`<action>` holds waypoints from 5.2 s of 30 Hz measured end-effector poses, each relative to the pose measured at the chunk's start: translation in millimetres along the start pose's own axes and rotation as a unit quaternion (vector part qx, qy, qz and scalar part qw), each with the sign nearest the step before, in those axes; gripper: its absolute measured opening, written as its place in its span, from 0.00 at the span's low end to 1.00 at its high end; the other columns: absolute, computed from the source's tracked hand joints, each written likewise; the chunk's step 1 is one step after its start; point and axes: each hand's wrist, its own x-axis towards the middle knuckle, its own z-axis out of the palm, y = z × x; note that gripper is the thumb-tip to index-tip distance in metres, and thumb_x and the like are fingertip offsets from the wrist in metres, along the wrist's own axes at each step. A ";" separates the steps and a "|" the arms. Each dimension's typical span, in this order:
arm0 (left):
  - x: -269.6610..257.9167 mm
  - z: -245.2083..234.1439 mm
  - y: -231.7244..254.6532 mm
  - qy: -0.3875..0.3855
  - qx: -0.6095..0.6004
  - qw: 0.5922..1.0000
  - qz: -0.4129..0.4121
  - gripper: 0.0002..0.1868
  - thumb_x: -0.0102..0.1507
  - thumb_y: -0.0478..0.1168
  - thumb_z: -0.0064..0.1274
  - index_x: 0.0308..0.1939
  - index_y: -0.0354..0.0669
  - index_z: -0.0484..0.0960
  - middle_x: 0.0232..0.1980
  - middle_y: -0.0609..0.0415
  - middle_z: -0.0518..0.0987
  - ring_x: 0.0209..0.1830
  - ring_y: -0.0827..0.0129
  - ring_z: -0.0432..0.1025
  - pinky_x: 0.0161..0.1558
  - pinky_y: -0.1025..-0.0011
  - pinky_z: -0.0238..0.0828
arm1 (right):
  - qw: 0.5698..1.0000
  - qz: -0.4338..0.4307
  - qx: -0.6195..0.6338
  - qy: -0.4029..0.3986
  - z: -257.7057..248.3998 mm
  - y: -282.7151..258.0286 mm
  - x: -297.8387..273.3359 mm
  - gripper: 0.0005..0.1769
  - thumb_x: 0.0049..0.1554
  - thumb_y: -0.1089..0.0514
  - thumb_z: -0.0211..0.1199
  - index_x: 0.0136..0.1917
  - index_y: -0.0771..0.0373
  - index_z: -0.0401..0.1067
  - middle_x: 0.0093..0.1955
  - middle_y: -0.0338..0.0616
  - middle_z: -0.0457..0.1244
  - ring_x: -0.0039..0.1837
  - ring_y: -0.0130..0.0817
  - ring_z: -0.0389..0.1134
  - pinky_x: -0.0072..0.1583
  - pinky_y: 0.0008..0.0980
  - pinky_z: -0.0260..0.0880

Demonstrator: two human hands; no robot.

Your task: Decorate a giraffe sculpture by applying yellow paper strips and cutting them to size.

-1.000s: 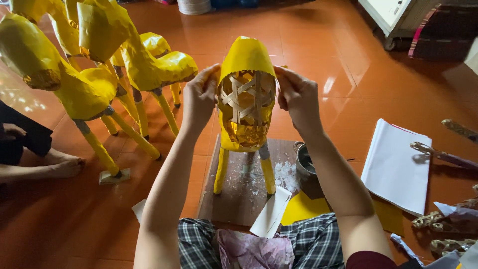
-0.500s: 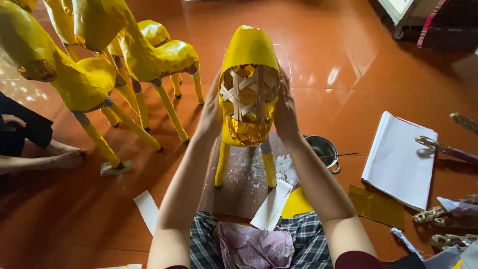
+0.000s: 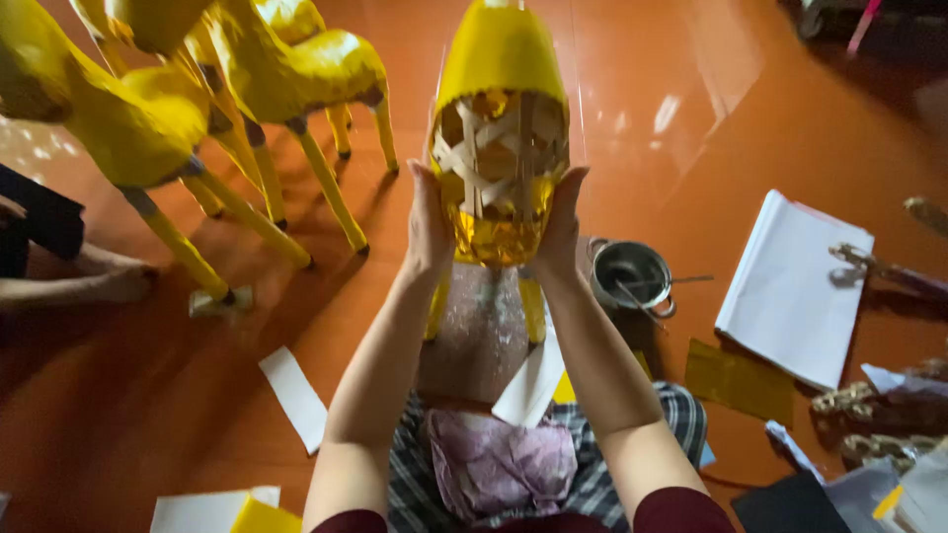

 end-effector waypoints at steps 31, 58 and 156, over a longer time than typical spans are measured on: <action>-288.3 -160.1 -343.9 -0.062 0.476 0.760 -0.439 0.32 0.55 0.44 0.64 0.58 0.35 0.69 0.39 0.47 0.77 0.35 0.58 0.75 0.42 0.66 0.72 | 0.719 0.115 -0.682 -0.067 -269.6 227.9 -72.9 0.13 0.60 0.63 0.53 0.57 0.56 0.71 0.55 0.58 0.59 0.45 0.59 0.66 0.42 0.54 0.69; -265.6 -166.2 -294.9 0.290 0.286 0.826 -0.390 0.26 0.62 0.32 0.48 0.64 0.27 0.68 0.60 0.24 0.72 0.63 0.36 0.70 0.57 0.47 0.73 | 0.881 0.451 -0.082 0.120 -259.2 260.5 -151.7 0.14 0.68 0.56 0.52 0.58 0.58 0.77 0.33 0.38 0.63 0.28 0.23 0.64 0.23 0.16 0.62; -294.4 -208.6 -398.5 0.305 -0.125 0.777 -0.537 0.35 0.64 0.36 0.50 0.73 0.30 0.59 0.70 0.29 0.62 0.68 0.31 0.63 0.54 0.24 0.66 | 0.844 0.258 -0.431 -0.186 -35.4 324.1 -272.7 0.18 0.63 0.51 0.55 0.66 0.43 0.70 0.47 0.60 0.69 0.51 0.60 0.72 0.55 0.54 0.72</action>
